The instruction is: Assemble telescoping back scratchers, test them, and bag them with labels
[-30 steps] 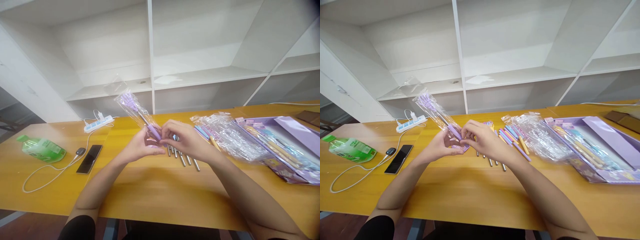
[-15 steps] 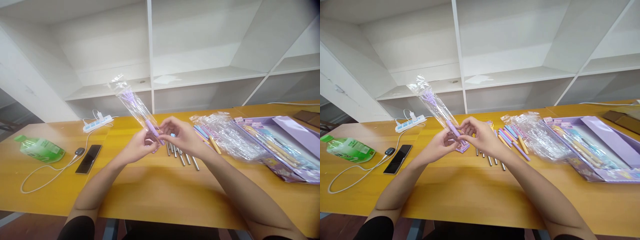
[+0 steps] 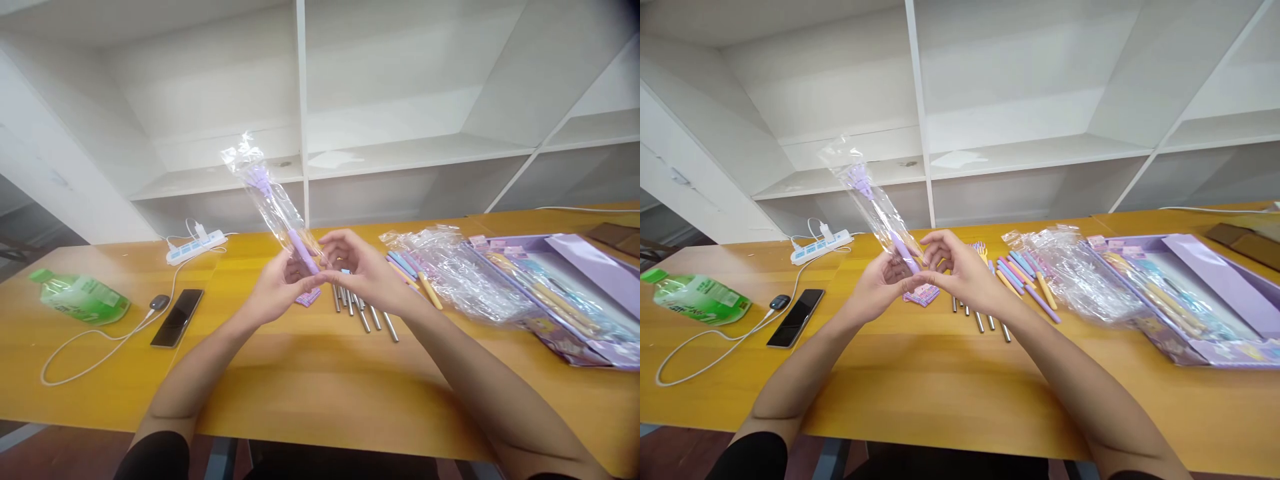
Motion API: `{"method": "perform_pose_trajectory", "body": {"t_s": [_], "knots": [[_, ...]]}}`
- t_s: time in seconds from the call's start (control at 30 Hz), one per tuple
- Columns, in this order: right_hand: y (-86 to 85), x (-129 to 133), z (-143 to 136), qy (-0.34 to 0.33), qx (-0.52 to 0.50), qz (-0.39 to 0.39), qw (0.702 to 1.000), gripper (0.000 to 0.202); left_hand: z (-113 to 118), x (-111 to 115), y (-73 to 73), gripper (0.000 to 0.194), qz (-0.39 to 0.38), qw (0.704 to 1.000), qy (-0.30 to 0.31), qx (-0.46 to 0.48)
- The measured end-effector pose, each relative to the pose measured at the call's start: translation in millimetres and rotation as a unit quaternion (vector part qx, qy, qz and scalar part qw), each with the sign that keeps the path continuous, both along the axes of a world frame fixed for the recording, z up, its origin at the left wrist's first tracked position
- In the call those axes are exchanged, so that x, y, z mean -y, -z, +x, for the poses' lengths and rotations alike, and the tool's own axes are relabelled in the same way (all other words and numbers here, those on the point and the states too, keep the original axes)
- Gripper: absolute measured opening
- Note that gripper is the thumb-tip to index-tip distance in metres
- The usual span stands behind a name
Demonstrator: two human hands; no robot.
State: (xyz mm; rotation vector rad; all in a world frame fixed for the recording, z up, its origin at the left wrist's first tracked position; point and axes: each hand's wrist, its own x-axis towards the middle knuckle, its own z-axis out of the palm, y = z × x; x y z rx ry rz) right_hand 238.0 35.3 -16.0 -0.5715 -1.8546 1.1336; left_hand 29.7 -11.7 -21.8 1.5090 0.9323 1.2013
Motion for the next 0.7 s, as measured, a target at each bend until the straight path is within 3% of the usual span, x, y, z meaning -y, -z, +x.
{"method": "perform_pose_trajectory", "body": {"t_s": [0.1,0.23,0.33,0.5,0.7], "knots": [[-3.1,1,2,-0.010,0.063,0.010,0.998,0.032,-5,-1,-4.4,0.046,0.015,1.000,0.019,0.013],[-6.0,3,4,-0.040,0.127,0.024,0.991,0.042,-10,2,-9.0,0.044,-0.007,0.997,0.080,-0.013],[-7.0,4,6,-0.088,0.138,0.032,0.986,0.041,-13,5,-10.4,0.039,-0.004,0.995,0.091,-0.038],[-3.3,3,7,-0.142,0.108,0.006,0.984,0.048,-13,8,-9.3,0.034,0.006,0.994,0.105,-0.036],[7.4,2,-2,-0.223,0.005,-0.078,0.972,0.052,-12,8,-4.5,0.035,0.013,0.991,0.137,-0.001]]}}
